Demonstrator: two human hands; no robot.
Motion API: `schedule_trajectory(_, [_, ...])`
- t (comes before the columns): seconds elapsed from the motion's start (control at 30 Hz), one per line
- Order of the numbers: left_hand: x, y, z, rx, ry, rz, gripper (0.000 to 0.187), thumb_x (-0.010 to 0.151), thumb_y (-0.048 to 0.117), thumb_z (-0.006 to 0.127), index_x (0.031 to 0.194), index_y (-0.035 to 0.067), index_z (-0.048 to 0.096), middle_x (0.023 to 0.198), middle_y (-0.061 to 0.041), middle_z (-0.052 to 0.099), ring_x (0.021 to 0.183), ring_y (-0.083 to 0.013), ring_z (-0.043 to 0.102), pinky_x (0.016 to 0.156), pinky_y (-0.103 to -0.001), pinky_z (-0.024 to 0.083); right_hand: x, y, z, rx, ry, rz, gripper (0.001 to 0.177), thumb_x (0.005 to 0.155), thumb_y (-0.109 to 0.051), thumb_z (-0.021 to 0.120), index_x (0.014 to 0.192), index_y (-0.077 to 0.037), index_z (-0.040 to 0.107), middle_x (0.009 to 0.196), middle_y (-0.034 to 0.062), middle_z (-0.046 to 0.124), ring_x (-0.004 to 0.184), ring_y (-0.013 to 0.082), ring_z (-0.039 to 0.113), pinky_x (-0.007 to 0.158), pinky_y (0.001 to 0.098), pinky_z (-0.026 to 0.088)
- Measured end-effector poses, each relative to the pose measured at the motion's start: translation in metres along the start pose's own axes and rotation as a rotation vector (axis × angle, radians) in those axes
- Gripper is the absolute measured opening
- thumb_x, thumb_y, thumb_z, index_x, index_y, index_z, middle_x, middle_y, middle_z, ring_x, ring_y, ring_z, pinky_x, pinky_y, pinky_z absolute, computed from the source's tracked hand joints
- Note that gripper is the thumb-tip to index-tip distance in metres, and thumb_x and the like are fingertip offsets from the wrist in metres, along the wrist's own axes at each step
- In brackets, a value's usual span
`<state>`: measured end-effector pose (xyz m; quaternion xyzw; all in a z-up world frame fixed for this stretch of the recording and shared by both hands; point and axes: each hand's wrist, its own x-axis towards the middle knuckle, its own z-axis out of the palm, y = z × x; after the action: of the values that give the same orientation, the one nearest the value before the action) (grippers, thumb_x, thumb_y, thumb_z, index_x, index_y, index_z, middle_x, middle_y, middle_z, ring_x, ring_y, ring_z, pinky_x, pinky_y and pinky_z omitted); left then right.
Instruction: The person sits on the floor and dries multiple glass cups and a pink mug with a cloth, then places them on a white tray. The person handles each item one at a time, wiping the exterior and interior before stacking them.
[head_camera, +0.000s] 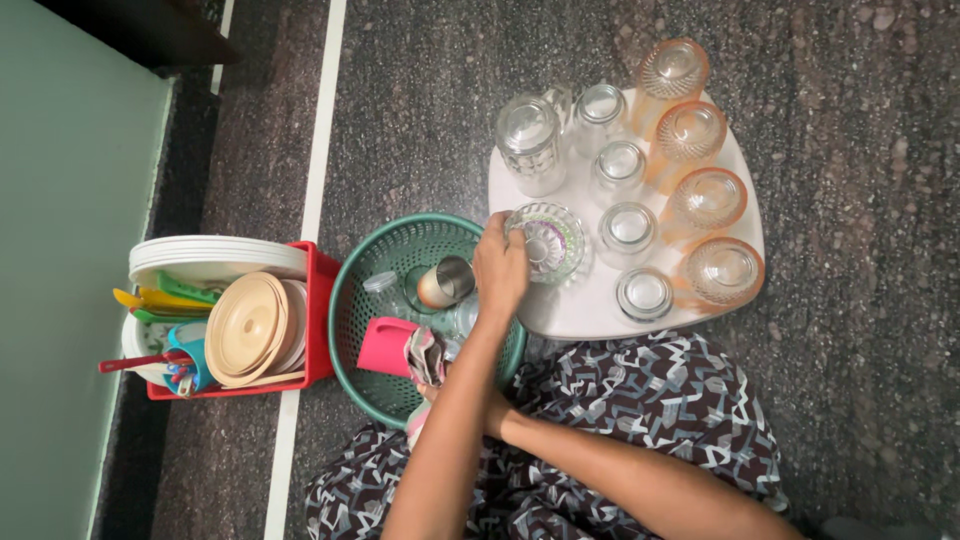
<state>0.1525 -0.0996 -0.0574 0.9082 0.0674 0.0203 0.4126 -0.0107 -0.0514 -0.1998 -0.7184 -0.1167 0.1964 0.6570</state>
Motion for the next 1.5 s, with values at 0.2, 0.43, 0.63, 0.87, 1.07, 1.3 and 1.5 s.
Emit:
schedule_trajectory(0.2, [-0.016,0.034,-0.028,0.217,0.038,0.058,0.045,0.096,0.029,0.056,0.13,0.001,0.061,0.112,-0.029,0.068,0.106,-0.0446,0.063,0.092,-0.052,0.048,0.002,-0.018,-0.005,-0.007,-0.004,-0.02,0.038,0.099,-0.034,0.066,0.118,-0.001,0.062,0.106,0.0162,0.067,0.098,0.0265,0.061,0.089,0.0429,0.048])
schedule_trajectory(0.43, [-0.065,0.034,-0.053,0.48,-0.056,0.7,0.04,0.089,0.018,0.065,0.122,-0.004,0.062,0.107,-0.02,0.066,0.109,-0.0382,0.062,0.106,-0.055,0.044,0.014,-0.039,-0.013,0.157,0.021,-0.214,0.042,0.101,-0.033,0.063,0.124,0.001,0.06,0.108,0.0173,0.067,0.097,0.0274,0.06,0.09,0.0436,0.047])
schedule_trajectory(0.63, [-0.061,0.016,-0.042,0.1,-0.195,0.397,0.027,0.091,0.005,0.063,0.116,-0.002,0.07,0.107,-0.017,0.071,0.104,-0.0337,0.07,0.101,-0.043,0.051,0.014,-0.046,-0.019,0.057,0.022,-0.195,0.042,0.098,-0.037,0.067,0.11,0.002,0.058,0.095,0.0186,0.063,0.088,0.0286,0.059,0.083,0.0435,0.047])
schedule_trajectory(0.87, [-0.026,-0.033,-0.008,-1.201,-0.342,-0.368,0.03,0.106,0.011,0.054,0.129,-0.003,0.066,0.104,-0.006,0.071,0.09,-0.0152,0.065,0.086,-0.033,0.055,0.002,-0.041,-0.021,-0.055,0.012,0.08,0.047,0.091,-0.048,0.072,0.076,-0.007,0.055,0.068,0.0121,0.055,0.066,0.0252,0.056,0.066,0.0421,0.047])
schedule_trajectory(1.07, [-0.01,-0.05,0.011,-1.116,-0.156,-0.505,0.046,0.104,0.021,0.051,0.144,-0.003,0.053,0.112,-0.008,0.068,0.093,-0.0159,0.065,0.084,-0.034,0.054,0.008,-0.033,-0.02,-0.009,0.003,0.094,0.052,0.094,-0.05,0.071,0.073,-0.005,0.054,0.067,0.0114,0.053,0.065,0.0247,0.054,0.066,0.0422,0.047])
schedule_trajectory(1.3, [-0.028,-0.015,0.0,-0.322,-0.081,0.172,0.092,0.075,0.027,0.087,0.15,0.0,0.042,0.139,-0.023,0.052,0.128,-0.0339,0.054,0.108,-0.043,0.043,0.01,-0.029,-0.019,-0.077,0.016,-0.075,0.042,0.097,-0.04,0.066,0.097,0.0,0.055,0.085,0.0166,0.057,0.08,0.0272,0.055,0.077,0.0427,0.046])
schedule_trajectory(1.5, [-0.031,0.008,-0.012,0.013,-0.072,0.166,0.086,0.076,0.041,0.086,0.146,0.004,0.051,0.131,-0.023,0.059,0.123,-0.0392,0.055,0.106,-0.047,0.043,0.011,-0.044,-0.024,0.085,0.003,-0.176,0.039,0.099,-0.029,0.062,0.121,0.002,0.055,0.11,0.0178,0.063,0.101,0.0265,0.059,0.092,0.0415,0.047])
